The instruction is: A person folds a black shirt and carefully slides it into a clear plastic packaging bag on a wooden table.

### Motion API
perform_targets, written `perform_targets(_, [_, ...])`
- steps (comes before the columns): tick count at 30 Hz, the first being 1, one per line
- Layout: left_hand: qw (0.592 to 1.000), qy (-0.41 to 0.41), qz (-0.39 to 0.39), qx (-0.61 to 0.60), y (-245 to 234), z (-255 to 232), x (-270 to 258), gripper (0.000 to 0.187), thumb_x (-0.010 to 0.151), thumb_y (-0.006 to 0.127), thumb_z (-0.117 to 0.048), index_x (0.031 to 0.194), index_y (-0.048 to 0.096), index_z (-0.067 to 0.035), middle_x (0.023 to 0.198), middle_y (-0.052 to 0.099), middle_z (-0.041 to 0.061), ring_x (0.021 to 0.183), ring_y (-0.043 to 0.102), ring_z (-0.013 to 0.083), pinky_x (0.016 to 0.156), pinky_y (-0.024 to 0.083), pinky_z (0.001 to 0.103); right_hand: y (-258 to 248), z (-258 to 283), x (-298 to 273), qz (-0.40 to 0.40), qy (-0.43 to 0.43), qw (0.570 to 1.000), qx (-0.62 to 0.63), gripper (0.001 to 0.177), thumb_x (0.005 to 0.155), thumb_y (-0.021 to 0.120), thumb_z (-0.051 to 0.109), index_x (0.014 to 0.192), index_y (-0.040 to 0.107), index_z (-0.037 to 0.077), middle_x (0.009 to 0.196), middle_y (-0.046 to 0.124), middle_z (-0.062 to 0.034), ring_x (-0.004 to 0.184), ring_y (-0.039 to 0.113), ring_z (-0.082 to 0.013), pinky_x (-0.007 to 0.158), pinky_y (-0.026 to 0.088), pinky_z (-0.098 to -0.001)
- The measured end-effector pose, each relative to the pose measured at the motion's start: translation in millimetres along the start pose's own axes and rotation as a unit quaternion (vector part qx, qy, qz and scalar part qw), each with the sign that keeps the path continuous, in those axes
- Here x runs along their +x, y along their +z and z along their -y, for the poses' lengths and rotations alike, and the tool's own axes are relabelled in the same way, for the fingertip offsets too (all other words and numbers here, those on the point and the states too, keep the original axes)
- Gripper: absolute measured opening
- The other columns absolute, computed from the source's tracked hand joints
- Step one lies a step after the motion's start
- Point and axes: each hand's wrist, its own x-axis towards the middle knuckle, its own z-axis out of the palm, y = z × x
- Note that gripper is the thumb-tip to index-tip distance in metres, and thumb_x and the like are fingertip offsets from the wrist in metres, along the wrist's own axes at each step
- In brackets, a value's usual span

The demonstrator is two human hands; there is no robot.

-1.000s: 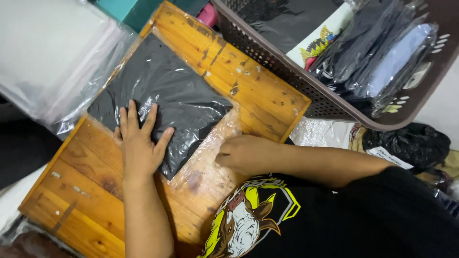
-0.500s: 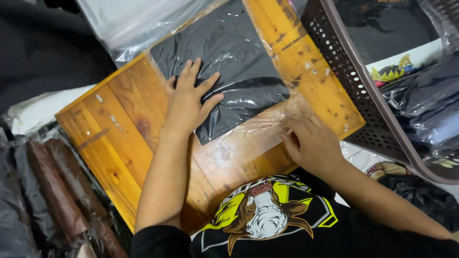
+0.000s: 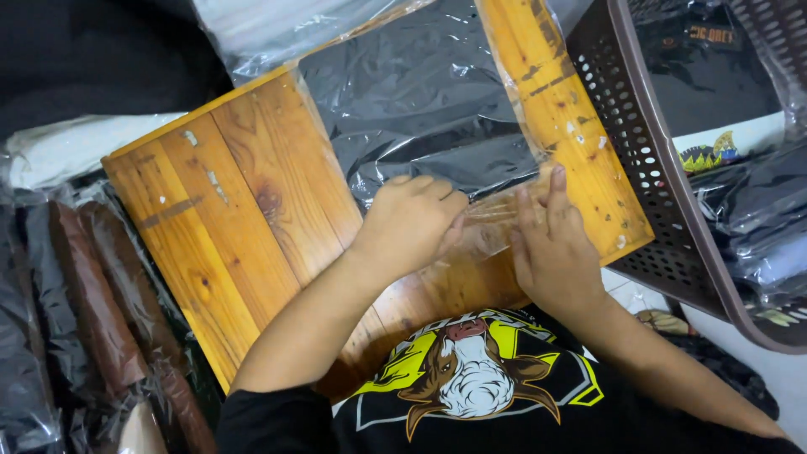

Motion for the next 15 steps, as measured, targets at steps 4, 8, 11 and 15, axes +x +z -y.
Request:
perform_targets(4, [0.999, 0.001, -0.036, -0.039, -18.4, -2.3, 2.8, 0.018, 0.087, 0.064, -0.035, 0.073, 0.061, -0.024, 0.062, 0.050, -0.007, 0.064, 0.061, 0.0166, 0.062, 0.047, 0.032, 6.6, 1.8, -5.5, -0.066, -0.033, 0.997, 0.024, 0.029, 0.089, 0.075, 0.024, 0.116, 0.077, 0.012, 0.107, 0.070, -0.0034, 0.092, 0.065, -0.0318, 0.078, 0.048, -0.0426])
perform_targets(8, [0.991, 0.015, -0.057, -0.123, -43.0, -10.6, 7.3, 0.023, 0.094, 0.063, -0.027, 0.074, 0.064, -0.015, 0.062, 0.052, 0.000, 0.062, 0.061, 0.0218, 0.062, 0.047, 0.031, 10.1, 25.8, 29.9, -0.042, -0.100, 0.975, 0.193, 0.034, 0.085, 0.068, 0.007, 0.119, 0.073, 0.004, 0.113, 0.070, -0.0126, 0.097, 0.069, -0.0368, 0.082, 0.056, -0.0446])
perform_targets(11, [0.988, 0.046, -0.079, -0.123, -43.3, -13.8, 6.7, 0.021, 0.094, 0.065, -0.028, 0.076, 0.064, -0.017, 0.065, 0.052, 0.000, 0.064, 0.062, 0.0215, 0.063, 0.048, 0.032, 23.2, 36.1, 47.6, -0.040, -0.142, 0.983, 0.112, 0.024, 0.093, 0.063, 0.008, 0.110, 0.069, -0.007, 0.099, 0.065, -0.0233, 0.089, 0.063, -0.0406, 0.083, 0.049, -0.0476])
perform_targets(15, [0.981, 0.051, -0.079, -0.167, -49.9, -18.4, 5.6, 0.023, 0.094, 0.066, -0.027, 0.075, 0.062, -0.015, 0.065, 0.053, 0.002, 0.065, 0.061, 0.0231, 0.063, 0.046, 0.032, 61.2, 28.8, 45.9, 0.110, -0.055, 0.990, 0.067, 0.062, 0.104, 0.051, 0.014, 0.164, 0.033, 0.019, 0.171, 0.028, -0.0100, 0.157, 0.019, -0.0293, 0.125, 0.018, -0.0400])
